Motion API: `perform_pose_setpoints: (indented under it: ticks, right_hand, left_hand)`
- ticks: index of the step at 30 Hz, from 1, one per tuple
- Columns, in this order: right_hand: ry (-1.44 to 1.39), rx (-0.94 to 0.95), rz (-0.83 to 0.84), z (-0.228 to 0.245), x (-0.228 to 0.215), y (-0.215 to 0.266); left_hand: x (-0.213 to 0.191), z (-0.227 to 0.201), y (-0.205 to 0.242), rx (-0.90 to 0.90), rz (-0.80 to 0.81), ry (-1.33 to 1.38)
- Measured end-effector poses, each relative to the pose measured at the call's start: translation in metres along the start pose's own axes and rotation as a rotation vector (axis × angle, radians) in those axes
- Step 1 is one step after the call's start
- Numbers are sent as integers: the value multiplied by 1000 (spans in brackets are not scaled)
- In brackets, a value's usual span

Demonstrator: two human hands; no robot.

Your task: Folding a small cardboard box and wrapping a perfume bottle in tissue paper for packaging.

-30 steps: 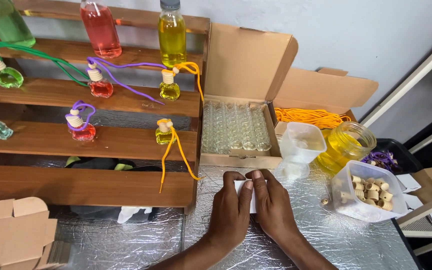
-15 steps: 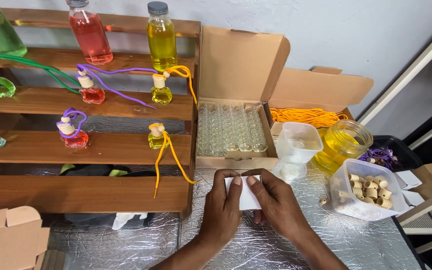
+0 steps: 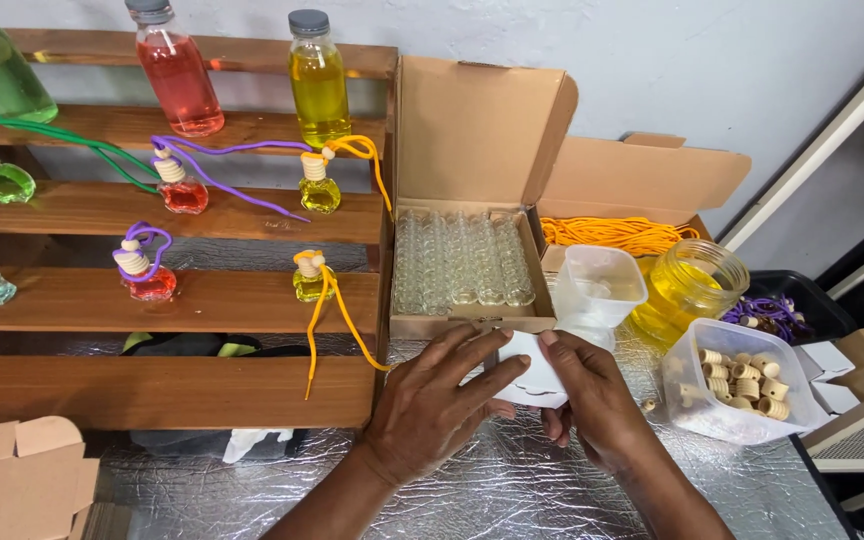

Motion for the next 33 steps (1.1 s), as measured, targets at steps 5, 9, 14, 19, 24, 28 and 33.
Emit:
perform_pose_setpoints:
  ticks: [5,9,14,19,24,28,33]
  right_hand:
    - [30,-100,212,4,-4,0]
    - [136,-496,416,31,12,15]
    - [438,-729,382,33,10,23]
    - [841,-1127,164,31,5,30]
    - [881,-1320,123,36,12,41]
    - [869,-1311,170,34,13,42]
    - [843,-1262,171,34,12,42]
  left_hand:
    - [-12,-6,-6,-6,-196,166]
    - [-16,-4,-6,-97,-251,264]
    - [-16,-2,-2,-182,-262,304]
    - [-13,-4,-1,-176,-227,359]
    - [-14,-6,-2,-147,-209,396]
    - [-9,-3,1,-158,-199,417]
    - [-10,-4,-2,-167,-197,415]
Point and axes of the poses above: each hand's wrist, its own y-axis away from the middle knuckle, its own x-axis out of the palm, z = x × y, the point moved 4 cm from there along -y, towards the middle knuckle, and after that the axes turned 3 degrees about -y, right-handed, at the moved point
